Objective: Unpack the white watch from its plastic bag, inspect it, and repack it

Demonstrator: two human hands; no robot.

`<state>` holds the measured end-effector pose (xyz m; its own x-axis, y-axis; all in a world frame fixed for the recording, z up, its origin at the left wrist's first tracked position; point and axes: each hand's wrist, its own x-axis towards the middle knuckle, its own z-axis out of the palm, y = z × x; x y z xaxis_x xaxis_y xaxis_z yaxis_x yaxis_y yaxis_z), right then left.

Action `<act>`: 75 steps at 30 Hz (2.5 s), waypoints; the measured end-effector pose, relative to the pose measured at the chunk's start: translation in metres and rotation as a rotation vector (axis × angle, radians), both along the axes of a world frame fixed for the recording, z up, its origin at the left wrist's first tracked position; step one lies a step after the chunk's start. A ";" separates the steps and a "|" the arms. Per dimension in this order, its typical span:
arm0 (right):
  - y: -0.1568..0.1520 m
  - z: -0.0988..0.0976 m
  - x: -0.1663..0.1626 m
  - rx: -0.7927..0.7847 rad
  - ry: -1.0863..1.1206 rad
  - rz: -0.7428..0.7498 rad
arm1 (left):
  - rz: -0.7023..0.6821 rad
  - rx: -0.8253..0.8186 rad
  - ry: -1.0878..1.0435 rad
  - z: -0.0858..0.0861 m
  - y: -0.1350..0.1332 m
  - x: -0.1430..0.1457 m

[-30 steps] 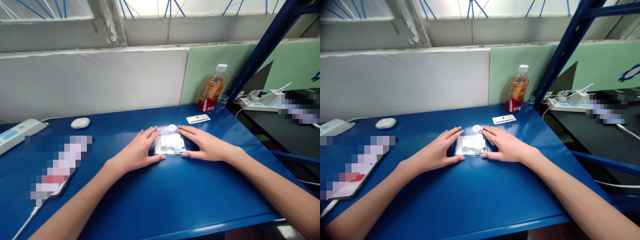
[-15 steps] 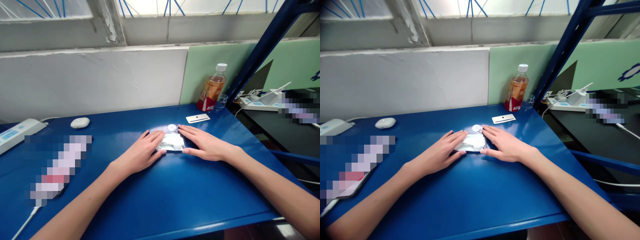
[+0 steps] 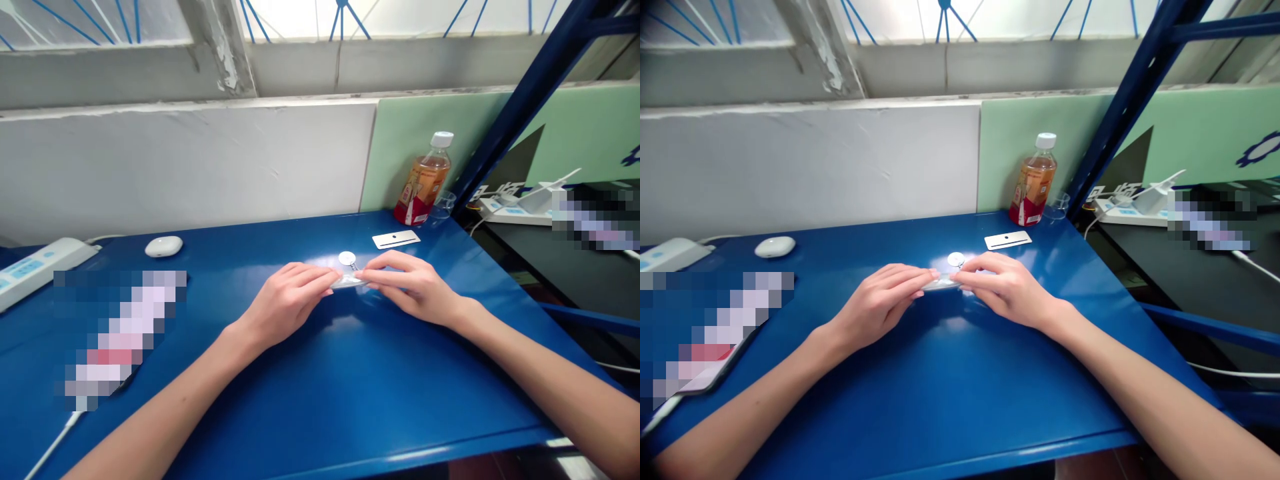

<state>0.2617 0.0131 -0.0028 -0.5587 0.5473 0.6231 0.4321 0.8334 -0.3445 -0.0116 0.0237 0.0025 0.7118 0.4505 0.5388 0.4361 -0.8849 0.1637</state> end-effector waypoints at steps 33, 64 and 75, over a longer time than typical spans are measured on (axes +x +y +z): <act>0.006 -0.013 0.002 -0.329 -0.397 -0.089 | 0.165 -0.292 0.233 -0.016 0.002 -0.002; 0.006 -0.010 0.003 -0.227 -0.437 -0.097 | 0.156 -0.335 0.302 -0.016 0.001 0.002; 0.007 -0.012 0.003 -0.250 -0.427 -0.094 | 0.207 -0.354 0.325 -0.006 0.012 -0.011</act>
